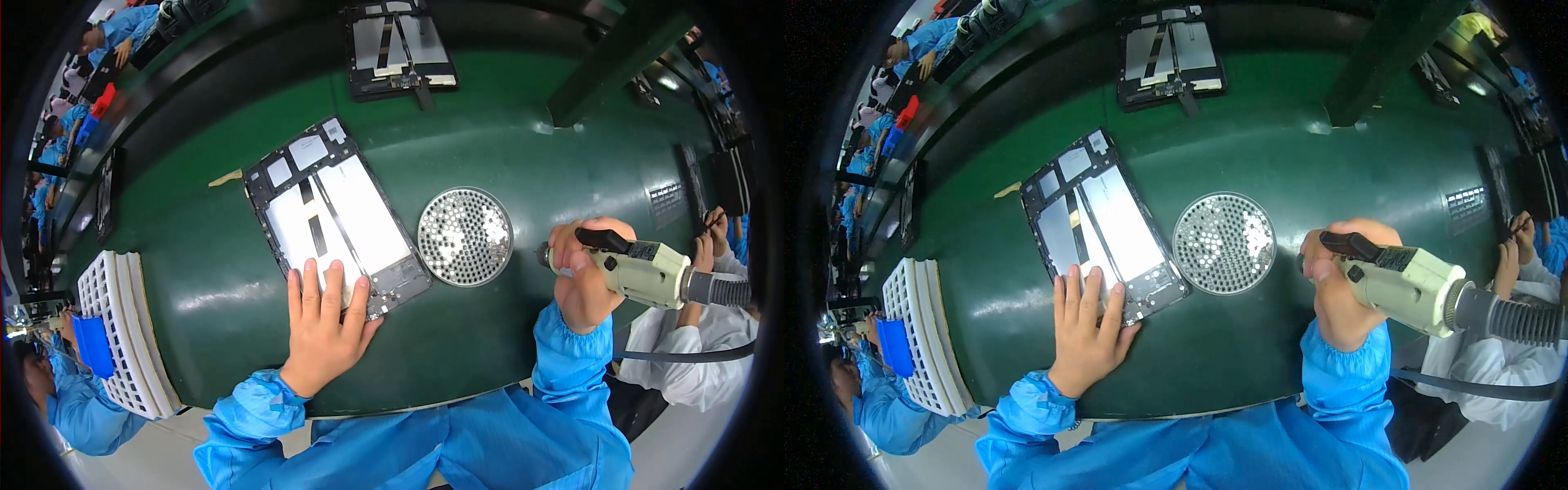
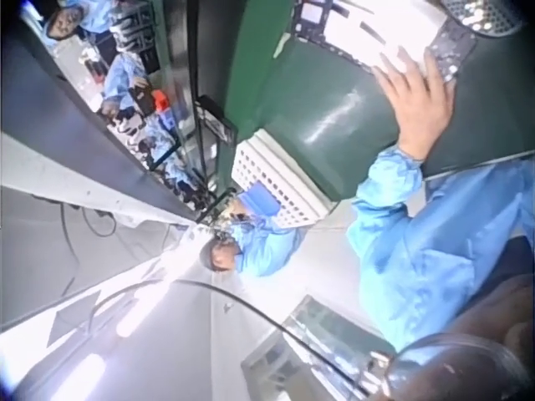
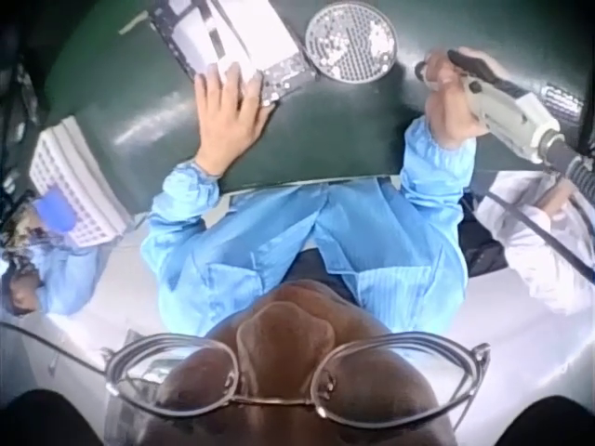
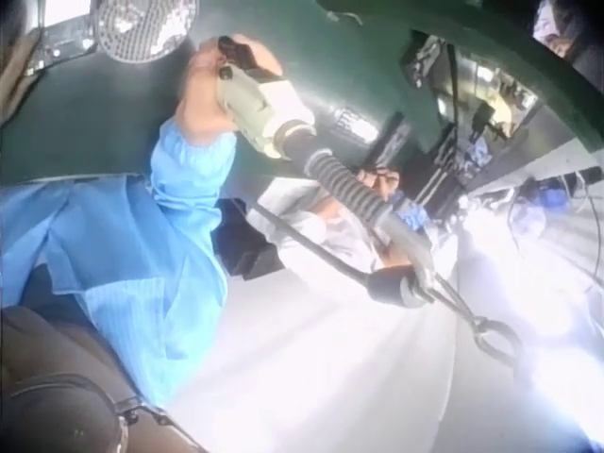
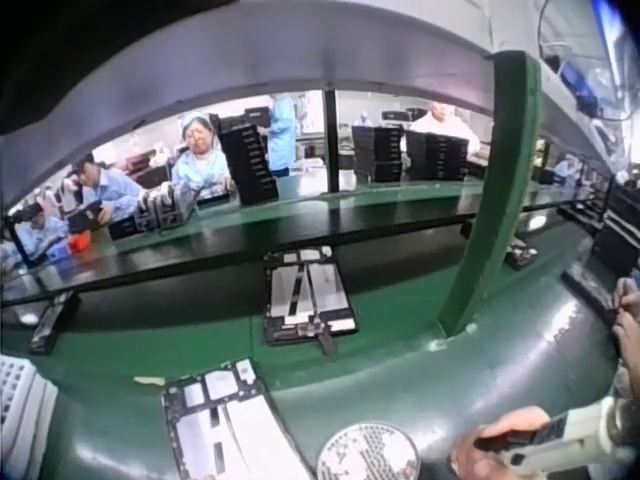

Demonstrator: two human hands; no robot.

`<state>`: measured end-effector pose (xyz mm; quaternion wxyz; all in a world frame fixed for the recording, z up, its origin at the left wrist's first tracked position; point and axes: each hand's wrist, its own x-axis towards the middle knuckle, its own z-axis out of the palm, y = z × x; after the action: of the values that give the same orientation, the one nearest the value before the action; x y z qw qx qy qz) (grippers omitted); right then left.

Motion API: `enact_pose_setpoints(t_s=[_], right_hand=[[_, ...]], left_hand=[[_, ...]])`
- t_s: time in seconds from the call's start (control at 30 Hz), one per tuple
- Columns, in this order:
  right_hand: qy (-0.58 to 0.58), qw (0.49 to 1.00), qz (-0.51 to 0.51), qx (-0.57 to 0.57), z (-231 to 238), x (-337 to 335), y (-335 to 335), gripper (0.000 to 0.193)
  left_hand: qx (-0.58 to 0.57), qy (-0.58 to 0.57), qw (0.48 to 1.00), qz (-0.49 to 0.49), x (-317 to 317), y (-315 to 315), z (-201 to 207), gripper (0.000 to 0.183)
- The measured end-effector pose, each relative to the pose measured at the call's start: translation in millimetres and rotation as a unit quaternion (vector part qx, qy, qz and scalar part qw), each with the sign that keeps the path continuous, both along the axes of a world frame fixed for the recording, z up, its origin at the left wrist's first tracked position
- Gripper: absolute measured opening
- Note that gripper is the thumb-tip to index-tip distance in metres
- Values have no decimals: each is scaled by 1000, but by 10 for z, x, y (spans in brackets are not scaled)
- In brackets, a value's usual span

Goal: Assembling a tablet device by screwing internal components and managing cables at a workbench.

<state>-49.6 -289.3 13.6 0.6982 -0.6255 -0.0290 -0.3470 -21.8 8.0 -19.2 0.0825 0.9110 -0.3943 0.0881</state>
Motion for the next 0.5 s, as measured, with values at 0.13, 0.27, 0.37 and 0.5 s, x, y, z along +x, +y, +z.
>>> enact_pose_setpoints(t_s=[0.13, 0.27, 0.37, 0.5], right_hand=[[2, 1000, 2, -7, -64, -20, 34, 35], [2, 1000, 2, -6, -65, -15, 25, 36], [9, 1000, 0, -5, -47, -36, 25, 36], [16, 1000, -3, -2, -43, -42, 27, 36]], left_hand=[[3, -14, 1000, 26, 137, 16, -51, 60], [49, -35, 993, 102, 728, 125, 63, 53], [7, -65, 991, 115, 1377, 395, -41, 44], [122, -128, 970, 169, 2134, 529, -19, 38]])
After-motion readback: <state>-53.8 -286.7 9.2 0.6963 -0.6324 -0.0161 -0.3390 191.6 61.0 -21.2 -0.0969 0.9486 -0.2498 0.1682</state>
